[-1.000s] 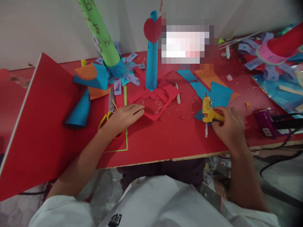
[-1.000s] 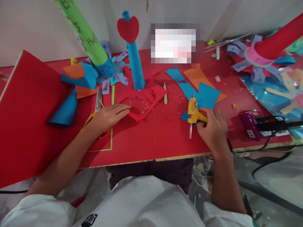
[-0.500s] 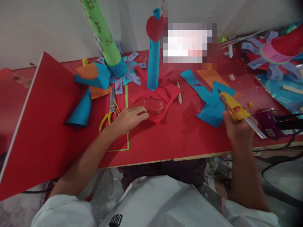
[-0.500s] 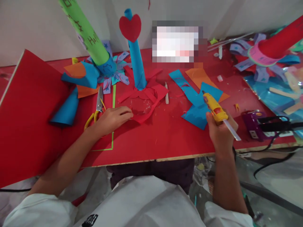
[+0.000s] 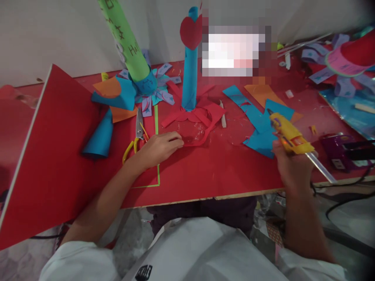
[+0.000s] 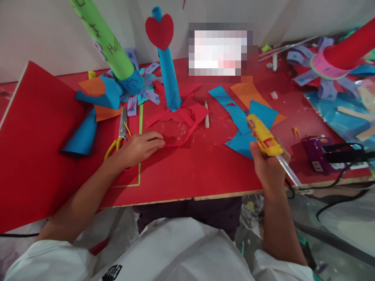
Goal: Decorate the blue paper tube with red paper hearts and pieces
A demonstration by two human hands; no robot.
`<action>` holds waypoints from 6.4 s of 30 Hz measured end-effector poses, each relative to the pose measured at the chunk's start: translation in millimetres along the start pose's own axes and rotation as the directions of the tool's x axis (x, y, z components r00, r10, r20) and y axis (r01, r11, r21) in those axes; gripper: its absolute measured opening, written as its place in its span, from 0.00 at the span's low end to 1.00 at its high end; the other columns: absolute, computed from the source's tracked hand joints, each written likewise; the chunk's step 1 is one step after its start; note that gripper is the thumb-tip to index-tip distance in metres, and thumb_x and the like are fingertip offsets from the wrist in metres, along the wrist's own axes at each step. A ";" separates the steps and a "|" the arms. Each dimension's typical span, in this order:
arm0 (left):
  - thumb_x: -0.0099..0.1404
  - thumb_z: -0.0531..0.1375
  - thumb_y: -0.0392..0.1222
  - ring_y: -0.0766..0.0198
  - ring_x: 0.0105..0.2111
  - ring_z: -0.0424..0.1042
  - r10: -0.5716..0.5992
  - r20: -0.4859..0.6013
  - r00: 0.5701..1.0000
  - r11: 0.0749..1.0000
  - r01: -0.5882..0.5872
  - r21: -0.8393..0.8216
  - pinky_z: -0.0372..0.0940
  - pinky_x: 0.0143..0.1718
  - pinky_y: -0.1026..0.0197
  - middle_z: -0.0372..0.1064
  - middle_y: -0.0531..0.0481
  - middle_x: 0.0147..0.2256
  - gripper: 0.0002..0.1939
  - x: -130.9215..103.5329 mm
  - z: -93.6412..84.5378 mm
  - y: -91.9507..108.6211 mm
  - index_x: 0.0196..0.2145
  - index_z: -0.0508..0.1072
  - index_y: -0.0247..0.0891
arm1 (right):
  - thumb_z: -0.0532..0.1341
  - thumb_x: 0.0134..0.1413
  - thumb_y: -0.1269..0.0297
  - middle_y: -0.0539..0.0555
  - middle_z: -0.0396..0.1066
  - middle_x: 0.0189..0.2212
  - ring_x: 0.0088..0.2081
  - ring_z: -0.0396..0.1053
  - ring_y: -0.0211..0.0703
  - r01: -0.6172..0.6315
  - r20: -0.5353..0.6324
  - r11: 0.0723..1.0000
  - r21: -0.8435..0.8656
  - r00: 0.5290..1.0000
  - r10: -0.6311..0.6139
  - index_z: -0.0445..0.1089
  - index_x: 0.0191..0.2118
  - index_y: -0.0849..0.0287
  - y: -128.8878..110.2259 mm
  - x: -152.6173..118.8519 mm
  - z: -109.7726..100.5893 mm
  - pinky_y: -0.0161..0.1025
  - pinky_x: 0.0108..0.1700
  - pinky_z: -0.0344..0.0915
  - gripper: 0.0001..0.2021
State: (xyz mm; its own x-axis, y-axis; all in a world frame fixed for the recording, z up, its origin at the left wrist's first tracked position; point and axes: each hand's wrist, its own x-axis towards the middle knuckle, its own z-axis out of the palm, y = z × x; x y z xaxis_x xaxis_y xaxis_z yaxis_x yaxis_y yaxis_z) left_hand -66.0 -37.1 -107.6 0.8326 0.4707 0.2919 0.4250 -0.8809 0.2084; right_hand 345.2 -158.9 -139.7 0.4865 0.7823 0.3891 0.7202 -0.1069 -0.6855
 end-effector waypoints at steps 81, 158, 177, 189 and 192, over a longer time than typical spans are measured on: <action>0.76 0.59 0.38 0.58 0.42 0.79 -0.312 -0.243 0.918 0.948 0.282 -0.151 0.71 0.45 0.57 0.80 0.46 0.41 0.08 1.3 5.6 -4.5 0.45 0.80 0.40 | 0.62 0.61 0.70 0.54 0.75 0.27 0.33 0.72 0.49 0.740 0.662 0.668 -0.082 0.541 -0.519 0.73 0.41 0.56 -179.8 -33.1 17.6 0.43 0.31 0.49 0.04; 0.80 0.53 0.38 0.60 0.40 0.78 -0.188 -0.276 0.943 0.976 0.210 0.051 0.68 0.43 0.57 0.80 0.47 0.38 0.14 1.3 3.7 0.6 0.43 0.80 0.41 | 0.59 0.67 0.69 0.55 0.72 0.35 0.38 0.68 0.45 0.792 0.619 0.571 -0.216 0.564 -0.547 0.72 0.37 0.58 -151.9 -35.0 37.9 0.42 0.28 0.47 0.06; 0.80 0.54 0.41 0.59 0.41 0.77 -0.216 -0.255 0.942 0.972 0.232 0.035 0.68 0.44 0.55 0.80 0.46 0.39 0.14 1.3 4.4 2.2 0.42 0.80 0.42 | 0.58 0.64 0.72 0.56 0.72 0.35 0.37 0.68 0.45 0.777 0.625 0.570 -0.269 0.590 -0.510 0.72 0.38 0.58 -140.3 -36.6 11.5 0.40 0.30 0.52 0.06; 0.80 0.55 0.41 0.59 0.39 0.78 -0.199 -0.265 0.944 0.975 0.217 0.042 0.68 0.42 0.56 0.80 0.47 0.38 0.14 2.1 3.5 3.1 0.42 0.81 0.42 | 0.59 0.66 0.71 0.55 0.73 0.36 0.39 0.67 0.45 0.812 0.640 0.558 -0.173 0.523 -0.563 0.73 0.39 0.58 -164.0 -42.8 38.6 0.43 0.30 0.47 0.06; 0.80 0.54 0.40 0.59 0.40 0.78 -0.199 -0.249 0.948 0.972 0.222 0.069 0.68 0.43 0.56 0.80 0.48 0.38 0.14 1.6 3.8 3.3 0.42 0.80 0.42 | 0.59 0.66 0.70 0.56 0.72 0.35 0.39 0.66 0.46 0.804 0.650 0.565 -0.185 0.532 -0.544 0.73 0.37 0.57 -161.7 -40.7 38.5 0.43 0.29 0.45 0.06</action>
State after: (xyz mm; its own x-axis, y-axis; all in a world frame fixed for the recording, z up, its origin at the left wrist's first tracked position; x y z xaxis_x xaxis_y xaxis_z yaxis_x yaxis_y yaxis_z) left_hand -61.9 -39.4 -110.1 0.6161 0.6338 0.4677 0.6232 -0.7553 0.2028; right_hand 189.9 -149.8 -68.4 -0.4542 0.8726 0.1797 0.8896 0.4550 0.0395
